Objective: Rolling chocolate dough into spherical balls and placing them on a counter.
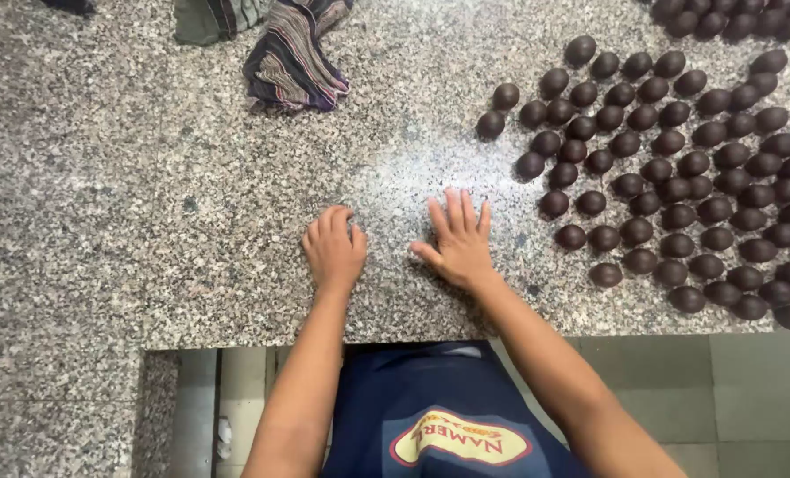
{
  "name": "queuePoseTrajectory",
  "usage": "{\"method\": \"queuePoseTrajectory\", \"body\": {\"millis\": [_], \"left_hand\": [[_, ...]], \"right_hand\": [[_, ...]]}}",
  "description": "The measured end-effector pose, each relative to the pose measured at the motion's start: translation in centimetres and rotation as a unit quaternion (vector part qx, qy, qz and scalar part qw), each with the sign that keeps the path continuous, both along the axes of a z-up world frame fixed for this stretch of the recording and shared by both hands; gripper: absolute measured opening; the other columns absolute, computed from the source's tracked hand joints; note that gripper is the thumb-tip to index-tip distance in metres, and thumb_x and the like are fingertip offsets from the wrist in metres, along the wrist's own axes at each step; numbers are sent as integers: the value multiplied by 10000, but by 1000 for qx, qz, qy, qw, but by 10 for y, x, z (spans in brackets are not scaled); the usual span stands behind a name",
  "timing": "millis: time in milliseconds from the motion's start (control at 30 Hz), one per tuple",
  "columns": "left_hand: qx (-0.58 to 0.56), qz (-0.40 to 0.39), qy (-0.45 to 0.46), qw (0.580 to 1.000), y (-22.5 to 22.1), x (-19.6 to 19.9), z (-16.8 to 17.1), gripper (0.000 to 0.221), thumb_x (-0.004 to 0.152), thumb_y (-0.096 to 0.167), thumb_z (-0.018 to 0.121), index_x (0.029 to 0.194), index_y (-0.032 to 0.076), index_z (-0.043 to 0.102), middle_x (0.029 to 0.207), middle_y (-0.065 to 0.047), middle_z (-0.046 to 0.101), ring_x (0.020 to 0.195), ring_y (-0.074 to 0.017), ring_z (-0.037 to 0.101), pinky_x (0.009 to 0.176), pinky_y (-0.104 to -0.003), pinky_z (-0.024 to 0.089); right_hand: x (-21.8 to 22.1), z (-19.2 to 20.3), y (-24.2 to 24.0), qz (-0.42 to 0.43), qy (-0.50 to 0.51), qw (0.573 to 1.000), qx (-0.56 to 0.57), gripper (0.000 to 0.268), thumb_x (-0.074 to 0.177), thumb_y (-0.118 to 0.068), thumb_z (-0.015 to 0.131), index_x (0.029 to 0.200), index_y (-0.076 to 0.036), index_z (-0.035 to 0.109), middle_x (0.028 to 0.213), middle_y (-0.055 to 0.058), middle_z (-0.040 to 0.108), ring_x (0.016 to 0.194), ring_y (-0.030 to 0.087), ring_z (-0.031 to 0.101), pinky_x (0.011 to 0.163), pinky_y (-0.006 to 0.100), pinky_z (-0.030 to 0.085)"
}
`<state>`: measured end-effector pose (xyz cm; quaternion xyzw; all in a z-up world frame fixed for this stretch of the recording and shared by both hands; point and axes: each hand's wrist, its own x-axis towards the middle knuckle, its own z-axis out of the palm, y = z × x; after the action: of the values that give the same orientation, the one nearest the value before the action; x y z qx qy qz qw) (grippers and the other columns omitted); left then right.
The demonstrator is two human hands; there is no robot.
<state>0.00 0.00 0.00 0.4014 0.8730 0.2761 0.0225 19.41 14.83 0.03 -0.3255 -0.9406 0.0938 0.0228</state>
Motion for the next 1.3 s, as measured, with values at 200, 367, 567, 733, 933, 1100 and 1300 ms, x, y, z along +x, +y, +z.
{"method": "queuePoseTrajectory", "body": {"millis": [200,367,567,733,933,1100,1300], "left_hand": [[5,2,13,1000,7,-5,-6,303,923,272,612,1196,146,652,1328,-56,604,1247,-300,521,1079,-488,353],[-24,-6,2,1000,4,-4,-3,301,933,269,602,1200,138,641,1331,-63,594,1248,-291,517,1086,-486,345],[-8,1,2,1000,4,-3,1,310,928,272,603,1206,142,646,1335,-54,598,1254,-289,519,1097,-485,344],[5,0,13,1000,6,-5,-5,307,919,269,609,1197,147,657,1334,-57,600,1270,-297,518,1086,-490,349],[7,5,13,1000,2,0,-2,302,929,271,609,1204,155,657,1340,-45,609,1261,-296,524,1096,-485,357],[-15,0,9,1000,4,-2,0,322,923,275,603,1213,140,645,1340,-55,600,1250,-287,518,1083,-482,352],[-16,-9,-3,1000,4,-3,1,311,943,266,588,1219,133,638,1348,-71,588,1264,-291,500,1094,-478,328]], "right_hand": [[11,-29,78,-45,219,926,-304,913,1010,-702,136,1641,-43,132,1728,167,128,1617,336,94,1304,476,53],[16,198,49,23,386,914,-121,841,1061,-651,135,1699,-109,52,1773,111,15,1639,249,-14,1326,394,-31],[6,127,9,8,234,972,21,889,994,-742,289,1664,-214,40,1729,58,-136,1604,228,-102,1272,471,-139],[0,-62,32,17,29,999,21,918,1002,-706,259,1612,-20,257,1672,197,159,1553,365,73,1192,617,-10],[38,9,44,-157,475,746,-439,748,1062,-573,281,1571,-35,383,1631,157,380,1549,329,280,1267,451,152],[50,21,-1,28,188,965,-183,620,1005,-447,533,1447,-14,503,1474,220,514,1388,383,451,1167,501,301],[45,28,-34,91,161,982,21,422,1002,-342,568,1341,-96,617,1376,142,598,1303,329,525,1101,507,367]]}}
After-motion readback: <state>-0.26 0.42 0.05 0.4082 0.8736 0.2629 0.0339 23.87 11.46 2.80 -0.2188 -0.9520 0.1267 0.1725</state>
